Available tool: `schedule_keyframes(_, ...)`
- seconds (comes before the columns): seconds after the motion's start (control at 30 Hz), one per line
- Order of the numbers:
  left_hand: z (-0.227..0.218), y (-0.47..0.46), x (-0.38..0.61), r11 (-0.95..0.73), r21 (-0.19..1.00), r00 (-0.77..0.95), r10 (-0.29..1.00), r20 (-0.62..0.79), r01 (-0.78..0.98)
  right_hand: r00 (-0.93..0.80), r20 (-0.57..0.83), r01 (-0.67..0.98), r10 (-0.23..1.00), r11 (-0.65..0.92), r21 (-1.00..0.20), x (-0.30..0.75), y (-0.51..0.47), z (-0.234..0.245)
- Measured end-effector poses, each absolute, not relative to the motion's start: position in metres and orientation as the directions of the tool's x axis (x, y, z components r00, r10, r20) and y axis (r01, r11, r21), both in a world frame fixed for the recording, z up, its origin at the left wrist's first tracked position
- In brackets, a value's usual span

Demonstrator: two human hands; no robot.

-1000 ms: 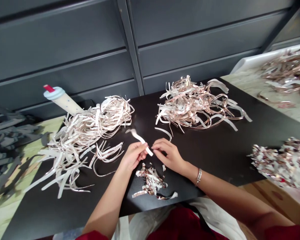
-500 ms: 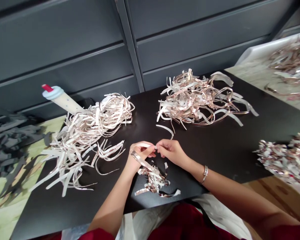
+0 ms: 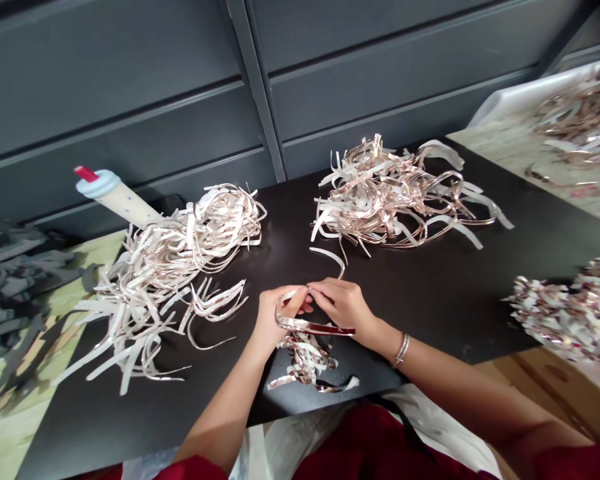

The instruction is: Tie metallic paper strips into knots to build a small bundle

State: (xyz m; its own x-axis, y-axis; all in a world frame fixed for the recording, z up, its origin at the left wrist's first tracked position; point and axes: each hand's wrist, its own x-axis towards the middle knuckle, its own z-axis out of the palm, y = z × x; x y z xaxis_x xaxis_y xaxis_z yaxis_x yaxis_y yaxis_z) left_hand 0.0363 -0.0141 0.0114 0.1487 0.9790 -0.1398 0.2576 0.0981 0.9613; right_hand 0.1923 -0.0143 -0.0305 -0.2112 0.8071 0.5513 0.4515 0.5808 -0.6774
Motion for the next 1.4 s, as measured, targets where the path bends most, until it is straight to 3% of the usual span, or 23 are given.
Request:
schedule_keyframes(0.3,0.013,-0.018,0.041,0.064,0.964,0.175,0.978,-0.113,0.259,-0.171,0.544,0.522,0.822,0.544,-0.657,0.192,-0.013,-0.023)
schedule_keyframes(0.57,0.016,-0.019,0.045,0.082,0.974,0.094,0.990,-0.104,0.213,-0.084,0.427,0.388,0.900,0.424,-0.818,0.194,-0.011,-0.014)
schedule_keyframes(0.77,0.005,-0.018,0.042,-0.036,0.956,0.102,0.995,0.006,0.293,-0.170,0.557,0.494,0.813,0.559,-0.666,0.197,-0.014,-0.020)
schedule_keyframes(0.93,0.001,-0.020,0.040,-0.129,0.914,0.184,0.981,0.061,0.385,-0.356,0.580,0.684,0.732,0.627,-0.372,0.197,-0.012,-0.024)
schedule_keyframes(1.03,0.004,-0.021,0.040,-0.144,0.886,0.221,0.974,0.048,0.441,-0.373,0.585,0.725,0.720,0.620,-0.301,0.195,-0.009,-0.023)
schedule_keyframes(1.13,0.005,-0.020,0.040,-0.154,0.874,0.225,0.973,0.052,0.461,-0.328,0.580,0.687,0.746,0.610,-0.395,0.195,-0.008,-0.021)
schedule_keyframes(1.23,0.007,-0.017,0.040,-0.100,0.904,0.205,0.979,0.014,0.416,-0.197,0.506,0.534,0.840,0.525,-0.663,0.195,-0.007,-0.018)
schedule_keyframes(1.33,0.010,-0.014,0.039,0.065,0.950,0.184,0.975,-0.126,0.307,-0.099,0.280,0.241,0.955,0.296,-0.924,0.195,-0.007,-0.017)
schedule_keyframes(1.4,0.012,-0.011,0.038,0.145,0.965,0.189,0.964,-0.188,0.219,-0.117,0.112,0.017,0.987,0.115,-0.993,0.194,-0.007,-0.016)
